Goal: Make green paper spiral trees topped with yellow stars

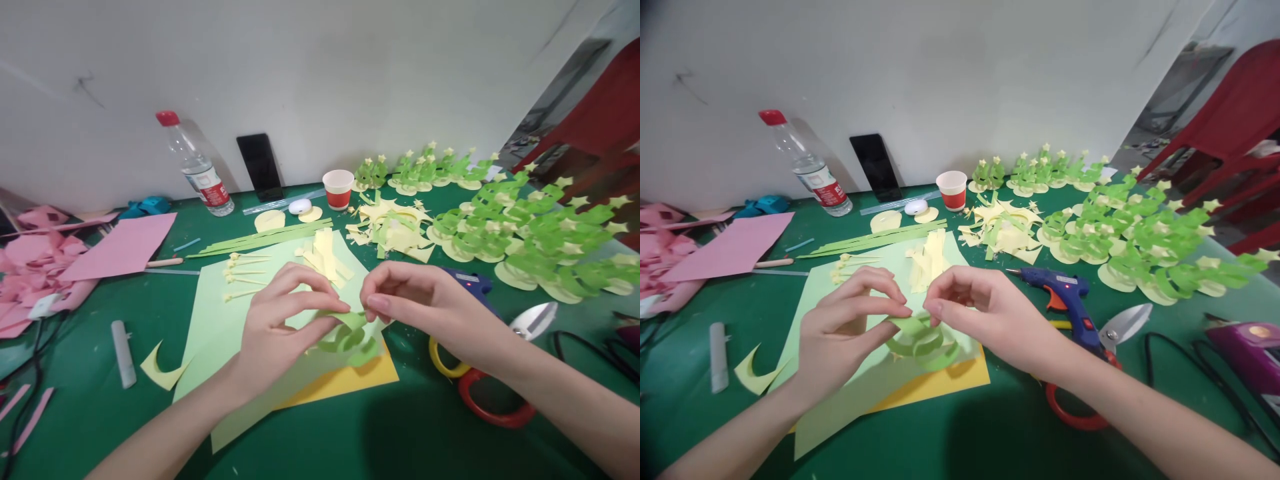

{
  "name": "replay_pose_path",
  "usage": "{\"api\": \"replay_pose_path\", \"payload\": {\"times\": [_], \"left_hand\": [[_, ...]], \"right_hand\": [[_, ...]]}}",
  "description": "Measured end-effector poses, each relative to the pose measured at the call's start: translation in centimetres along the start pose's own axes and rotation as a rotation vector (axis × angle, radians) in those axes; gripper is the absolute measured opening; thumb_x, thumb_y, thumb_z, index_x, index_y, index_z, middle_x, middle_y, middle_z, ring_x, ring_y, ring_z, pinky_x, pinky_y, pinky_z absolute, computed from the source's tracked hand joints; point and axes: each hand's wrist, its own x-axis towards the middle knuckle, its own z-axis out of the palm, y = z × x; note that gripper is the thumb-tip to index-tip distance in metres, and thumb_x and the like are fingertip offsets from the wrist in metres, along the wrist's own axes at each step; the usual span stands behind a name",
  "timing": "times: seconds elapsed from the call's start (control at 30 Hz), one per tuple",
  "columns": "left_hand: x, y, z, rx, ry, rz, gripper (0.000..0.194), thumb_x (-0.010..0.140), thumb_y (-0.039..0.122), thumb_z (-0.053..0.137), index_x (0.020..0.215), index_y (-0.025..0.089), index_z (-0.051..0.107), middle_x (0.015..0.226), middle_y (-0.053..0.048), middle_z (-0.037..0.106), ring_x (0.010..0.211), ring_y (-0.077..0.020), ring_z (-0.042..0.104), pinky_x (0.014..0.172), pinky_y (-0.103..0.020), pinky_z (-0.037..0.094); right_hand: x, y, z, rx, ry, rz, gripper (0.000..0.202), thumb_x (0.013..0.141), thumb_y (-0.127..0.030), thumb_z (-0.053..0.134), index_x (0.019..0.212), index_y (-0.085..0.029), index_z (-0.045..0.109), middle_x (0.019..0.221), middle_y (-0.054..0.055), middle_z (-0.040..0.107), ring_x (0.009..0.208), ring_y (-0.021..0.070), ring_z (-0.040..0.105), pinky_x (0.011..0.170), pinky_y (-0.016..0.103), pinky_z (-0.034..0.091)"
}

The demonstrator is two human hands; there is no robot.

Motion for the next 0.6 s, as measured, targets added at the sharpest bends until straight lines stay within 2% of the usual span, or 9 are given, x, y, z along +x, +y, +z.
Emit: {"api": "replay_pose_path", "payload": {"times": [0.13, 0.23, 0.37, 0.6], "left_hand": [[-0.1, 0.5, 0.2, -0.053, 0.05, -0.2, 0.023, 0.069, 0.001, 0.059, 0.072, 0.023, 0.066, 0.069, 0.002, 0.058, 0.067, -0.011, 0.054, 0.06, -0.023, 0.045], [0.0, 0.7, 0.4, -0.126, 0.071, -0.309, 0.02, 0.069, 0.002, 0.059, 0.069, 0.022, 0.065, 0.069, 0.002, 0.061, 0.065, -0.0113, 0.056, 0.061, -0.023, 0.047], [-0.1, 0.7, 0.6, -0.175, 0.084, -0.386, 0.017, 0.068, 0.005, 0.058, 0.067, 0.021, 0.063, 0.068, 0.001, 0.062, 0.064, -0.0125, 0.056, 0.063, -0.025, 0.048], [-0.4, 0.6, 1.1, -0.16, 0.061, -0.441, 0.007, 0.072, 0.014, 0.062, 0.069, 0.02, 0.06, 0.069, 0.001, 0.063, 0.066, -0.0134, 0.058, 0.062, -0.025, 0.048]], "right_hand": [[-0.2, 0.3, -0.1, -0.108, -0.01, -0.124, 0.012, 0.08, -0.017, 0.05, 0.086, -0.021, 0.059, 0.072, -0.001, 0.059, 0.069, 0.0102, 0.054, 0.061, 0.021, 0.043], [0.0, 0.5, -0.1, -0.193, -0.008, -0.159, 0.011, 0.076, -0.017, 0.055, 0.085, -0.021, 0.061, 0.077, 0.001, 0.059, 0.068, 0.011, 0.051, 0.062, 0.023, 0.043], [0.3, 0.8, 0.0, -0.161, -0.028, -0.116, 0.008, 0.07, -0.021, 0.063, 0.077, -0.02, 0.058, 0.076, 0.0, 0.057, 0.061, 0.0095, 0.045, 0.059, 0.024, 0.04], [0.3, 0.8, 0.1, -0.027, 0.006, 0.003, 0.015, 0.076, -0.033, 0.059, 0.073, -0.019, 0.057, 0.073, -0.001, 0.055, 0.066, 0.0103, 0.048, 0.059, 0.022, 0.038]]}}
